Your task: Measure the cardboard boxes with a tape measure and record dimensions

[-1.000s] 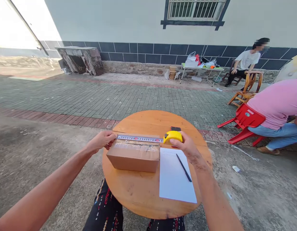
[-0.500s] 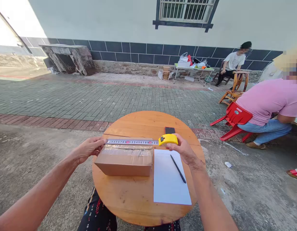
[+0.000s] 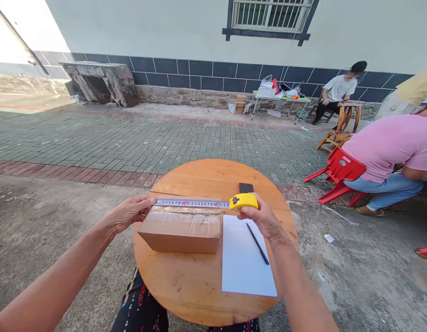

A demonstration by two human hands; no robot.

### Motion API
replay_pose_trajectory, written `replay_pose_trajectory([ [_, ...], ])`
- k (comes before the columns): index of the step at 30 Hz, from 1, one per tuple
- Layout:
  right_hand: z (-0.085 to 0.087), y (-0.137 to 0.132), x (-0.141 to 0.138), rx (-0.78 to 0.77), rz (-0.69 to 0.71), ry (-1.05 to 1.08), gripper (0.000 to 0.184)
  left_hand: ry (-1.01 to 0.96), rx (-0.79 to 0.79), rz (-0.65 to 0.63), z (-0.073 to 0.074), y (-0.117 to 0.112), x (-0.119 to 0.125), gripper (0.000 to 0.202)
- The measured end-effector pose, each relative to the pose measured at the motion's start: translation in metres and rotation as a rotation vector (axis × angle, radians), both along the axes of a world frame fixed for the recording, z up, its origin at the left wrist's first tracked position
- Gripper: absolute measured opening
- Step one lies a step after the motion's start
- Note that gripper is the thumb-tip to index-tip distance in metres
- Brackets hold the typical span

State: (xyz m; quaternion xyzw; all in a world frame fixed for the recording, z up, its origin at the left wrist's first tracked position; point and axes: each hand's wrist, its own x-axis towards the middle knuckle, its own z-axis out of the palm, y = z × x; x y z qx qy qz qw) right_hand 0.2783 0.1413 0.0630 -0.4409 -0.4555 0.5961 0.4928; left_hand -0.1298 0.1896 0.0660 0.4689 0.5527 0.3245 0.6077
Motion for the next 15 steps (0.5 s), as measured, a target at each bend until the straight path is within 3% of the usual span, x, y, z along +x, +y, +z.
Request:
replay_pose_trajectory([
  [15, 0.003, -0.003, -0.016, -0.027, -0.089, -0.007, 0.047, 0.059, 0.082, 0.02, 0.007, 0.0, 0.006, 0.042],
])
